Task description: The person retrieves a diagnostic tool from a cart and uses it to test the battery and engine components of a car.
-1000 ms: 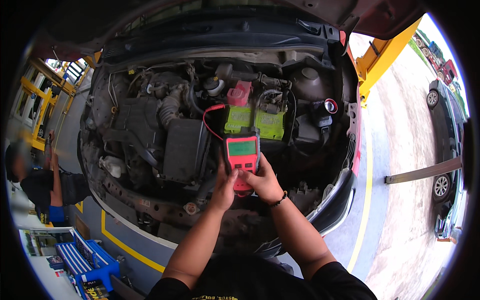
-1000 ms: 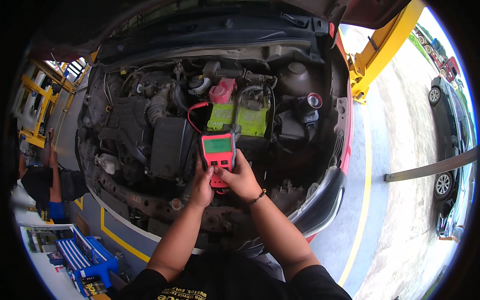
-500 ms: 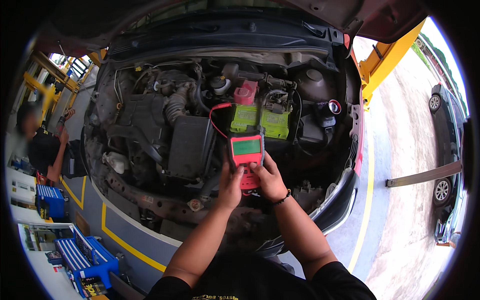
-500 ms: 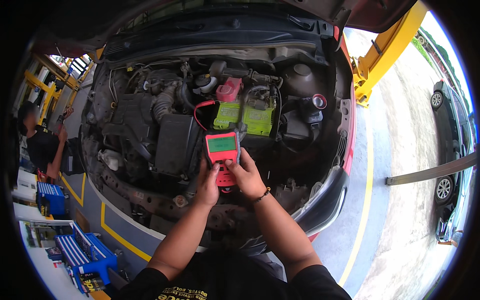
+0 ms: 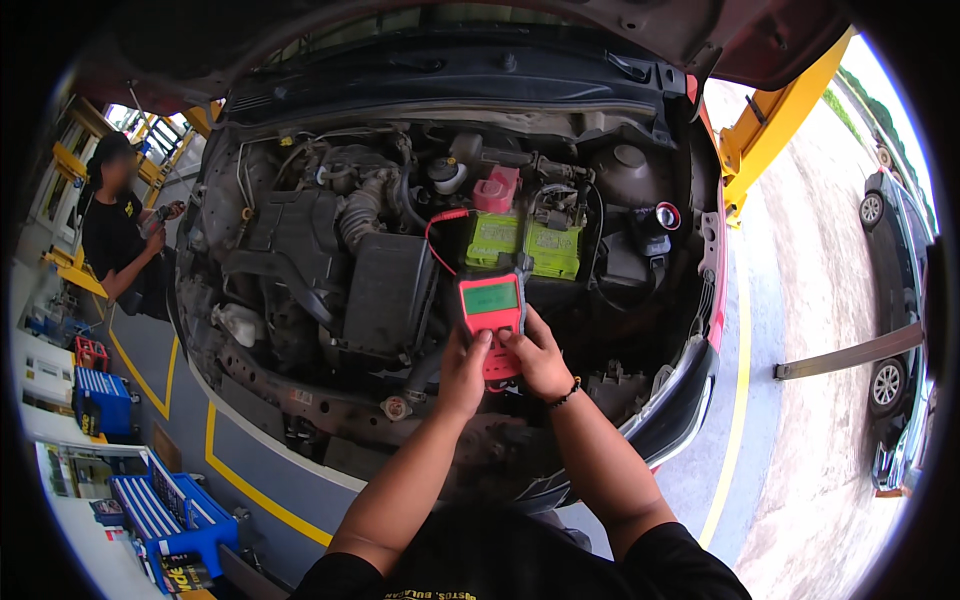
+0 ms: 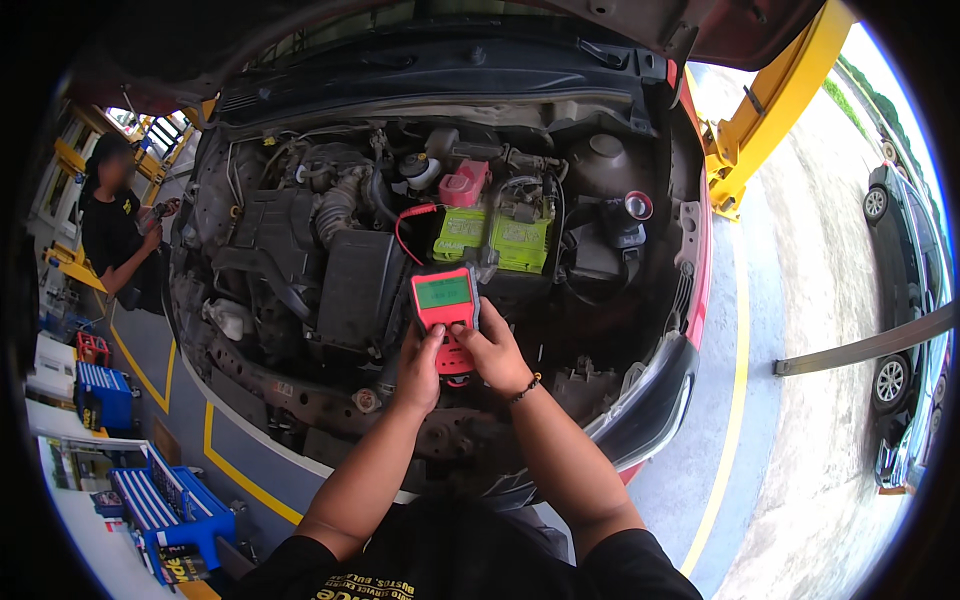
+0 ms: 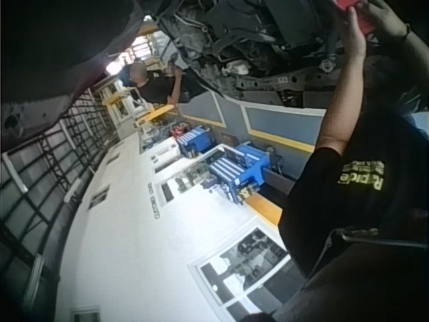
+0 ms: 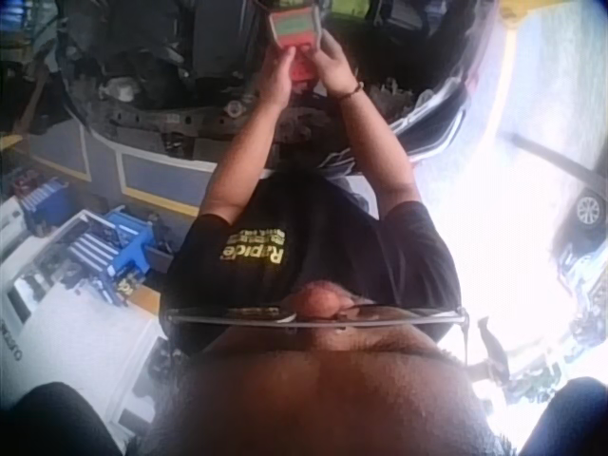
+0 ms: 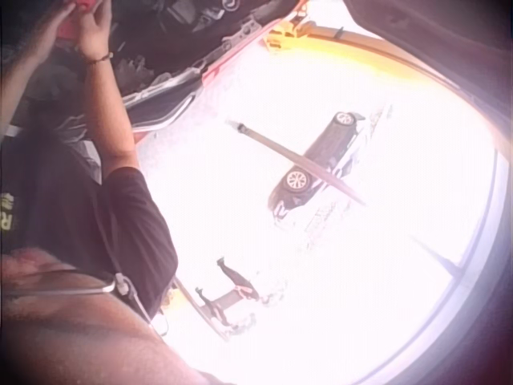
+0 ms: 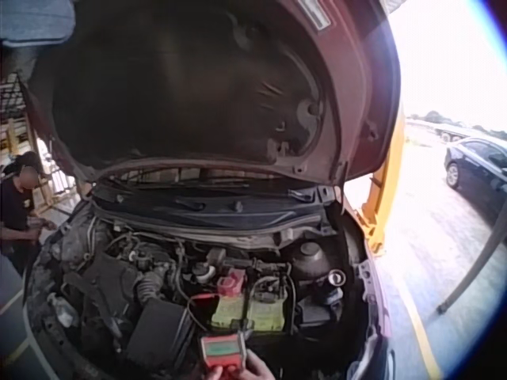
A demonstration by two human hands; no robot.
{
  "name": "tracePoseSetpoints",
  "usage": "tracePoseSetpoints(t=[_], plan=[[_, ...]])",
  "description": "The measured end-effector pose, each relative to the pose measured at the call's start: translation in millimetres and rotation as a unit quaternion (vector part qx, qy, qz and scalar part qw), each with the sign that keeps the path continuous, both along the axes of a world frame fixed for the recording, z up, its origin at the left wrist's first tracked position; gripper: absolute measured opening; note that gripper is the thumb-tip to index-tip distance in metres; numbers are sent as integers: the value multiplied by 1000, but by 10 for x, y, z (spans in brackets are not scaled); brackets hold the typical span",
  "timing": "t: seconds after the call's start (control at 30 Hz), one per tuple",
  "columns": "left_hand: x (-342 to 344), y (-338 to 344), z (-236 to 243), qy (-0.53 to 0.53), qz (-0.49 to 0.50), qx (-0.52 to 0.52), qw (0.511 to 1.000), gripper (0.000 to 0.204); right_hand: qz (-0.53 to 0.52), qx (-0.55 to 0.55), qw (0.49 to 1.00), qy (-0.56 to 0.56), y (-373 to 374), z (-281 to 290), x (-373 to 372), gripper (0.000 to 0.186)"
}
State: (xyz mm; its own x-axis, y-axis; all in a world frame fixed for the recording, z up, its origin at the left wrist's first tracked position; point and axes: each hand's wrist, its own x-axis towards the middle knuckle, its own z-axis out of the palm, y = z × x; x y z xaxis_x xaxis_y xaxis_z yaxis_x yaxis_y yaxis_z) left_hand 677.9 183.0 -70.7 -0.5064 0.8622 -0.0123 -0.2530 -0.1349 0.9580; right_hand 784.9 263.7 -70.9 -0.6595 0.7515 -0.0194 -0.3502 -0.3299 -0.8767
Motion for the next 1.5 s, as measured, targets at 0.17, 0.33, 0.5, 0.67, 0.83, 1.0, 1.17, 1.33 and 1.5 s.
tracePoseSetpoints(t=[0.17,0.33,0.5,0.67,0.83,1.0,1.17,1.33,1.5], plan=[[-11,7,47,-16,1,-20,1000,34,-1,-1,1000,-12,-19,58,17,30],[3,28,56,-23,1,-12,1000,34,-5,12,1000,-13,2,25,27,31],[-68,-12,18,-14,-34,13,999,36,11,13,1000,17,1,29,-7,43],[-98,-3,14,25,-29,18,999,37,27,-3,999,18,11,6,-18,53],[-81,36,-36,119,-19,-8,993,40,21,27,999,-8,44,-42,-17,53],[-68,51,-81,65,-18,10,998,41,19,3,1000,2,25,4,-32,51],[-55,80,-78,75,-15,-6,997,40,6,38,998,-49,69,-95,-20,50],[-57,85,-94,69,-8,-7,998,38,17,29,998,-61,70,-132,-18,56],[-71,93,-101,69,-3,-12,998,38,0,22,999,-35,47,-142,-54,50]])
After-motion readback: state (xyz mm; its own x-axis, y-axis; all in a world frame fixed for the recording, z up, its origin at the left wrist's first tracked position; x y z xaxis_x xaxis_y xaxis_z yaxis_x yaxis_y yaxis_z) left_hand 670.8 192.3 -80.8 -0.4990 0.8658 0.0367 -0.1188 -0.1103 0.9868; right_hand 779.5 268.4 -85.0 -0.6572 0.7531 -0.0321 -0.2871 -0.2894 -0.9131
